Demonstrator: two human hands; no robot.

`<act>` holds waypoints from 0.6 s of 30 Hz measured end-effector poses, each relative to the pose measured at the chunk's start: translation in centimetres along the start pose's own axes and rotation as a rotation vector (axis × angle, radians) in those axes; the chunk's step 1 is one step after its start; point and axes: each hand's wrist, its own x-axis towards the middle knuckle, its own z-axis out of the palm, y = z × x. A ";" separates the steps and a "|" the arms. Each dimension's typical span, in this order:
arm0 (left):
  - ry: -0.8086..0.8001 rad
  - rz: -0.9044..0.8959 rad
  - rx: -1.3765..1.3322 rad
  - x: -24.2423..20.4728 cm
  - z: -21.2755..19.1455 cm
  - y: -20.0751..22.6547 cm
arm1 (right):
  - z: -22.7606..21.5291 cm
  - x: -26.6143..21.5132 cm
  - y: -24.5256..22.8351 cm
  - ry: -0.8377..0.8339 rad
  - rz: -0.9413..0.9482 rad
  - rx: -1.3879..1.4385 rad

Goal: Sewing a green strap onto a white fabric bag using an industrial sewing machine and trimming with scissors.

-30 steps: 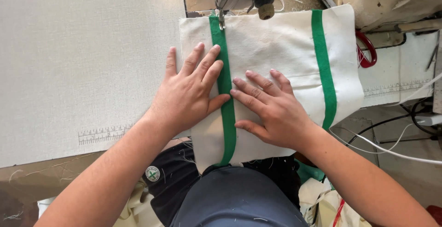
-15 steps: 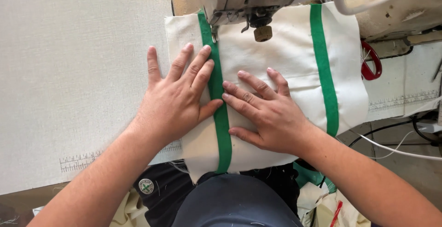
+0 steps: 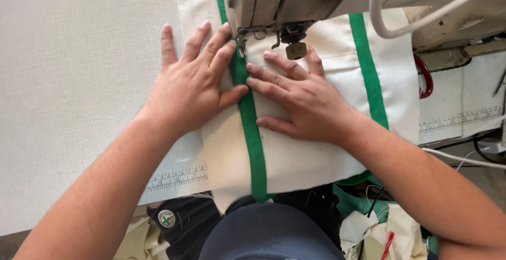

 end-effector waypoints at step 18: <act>0.244 0.047 -0.035 -7.2 -1.3 6.1 | 0.7 -6.1 -5.7 0.122 -0.019 -0.027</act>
